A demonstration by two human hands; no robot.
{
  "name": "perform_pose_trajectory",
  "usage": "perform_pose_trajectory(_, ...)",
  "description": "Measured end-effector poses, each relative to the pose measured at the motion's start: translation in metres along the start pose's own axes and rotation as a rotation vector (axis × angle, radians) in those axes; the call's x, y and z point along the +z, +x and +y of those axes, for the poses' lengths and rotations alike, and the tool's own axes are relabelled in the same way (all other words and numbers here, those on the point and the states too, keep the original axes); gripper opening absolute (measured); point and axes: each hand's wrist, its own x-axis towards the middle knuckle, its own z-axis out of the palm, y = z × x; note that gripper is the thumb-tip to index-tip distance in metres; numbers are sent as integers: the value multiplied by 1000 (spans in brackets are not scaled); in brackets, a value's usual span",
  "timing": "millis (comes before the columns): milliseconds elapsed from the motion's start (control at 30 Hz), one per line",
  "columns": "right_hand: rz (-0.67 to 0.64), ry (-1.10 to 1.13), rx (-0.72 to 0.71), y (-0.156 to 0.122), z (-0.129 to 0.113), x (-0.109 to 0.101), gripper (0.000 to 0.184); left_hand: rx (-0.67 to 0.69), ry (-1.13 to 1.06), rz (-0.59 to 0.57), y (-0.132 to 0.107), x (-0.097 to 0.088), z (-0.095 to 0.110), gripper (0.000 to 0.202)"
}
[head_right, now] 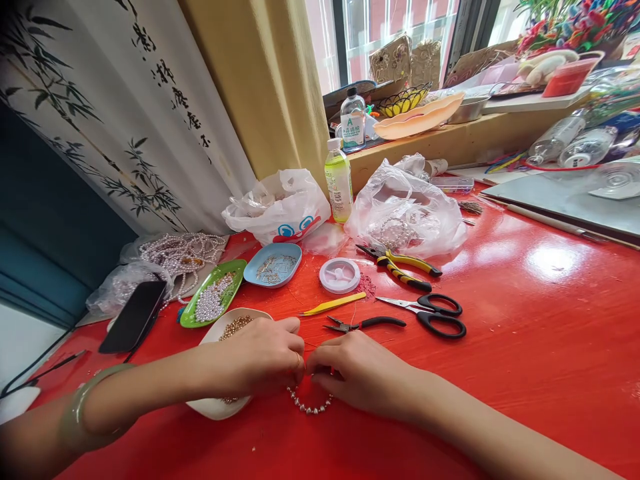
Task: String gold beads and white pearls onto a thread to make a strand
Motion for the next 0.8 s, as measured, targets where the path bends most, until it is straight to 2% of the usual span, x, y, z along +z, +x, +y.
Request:
perform_pose_trajectory(200, -5, -10, 19, 0, -1, 0, 22, 44, 74, 0, 5, 7, 0, 16)
perform_pose_trajectory(300, 5, -28, 6, -1, 0, 0, 21, 15, 8, 24, 2, 9, -2, 10)
perform_pose_trajectory(367, 12, -28, 0, -1, 0, 0, 19, -38, -145, 99, -2, 10, -4, 4)
perform_pose_trajectory(433, 16, -17, 2, -1, 1, 0, 17, -124, -373, 206, -6, 12, -7, 7)
perform_pose_trajectory(633, 29, 22, -9, -1, 2, -1, 17, -468, -1083, 457, -8, 25, -10, 4)
perform_pose_trajectory(733, 75, 57, 15, -1, 2, -3, 16, -506, -1324, 548, -7, 30, -11, 3)
perform_pose_trajectory(800, 130, 153, 63, 1, 0, -7, 14, -486, -1467, 549, -8, 30, -12, 5)
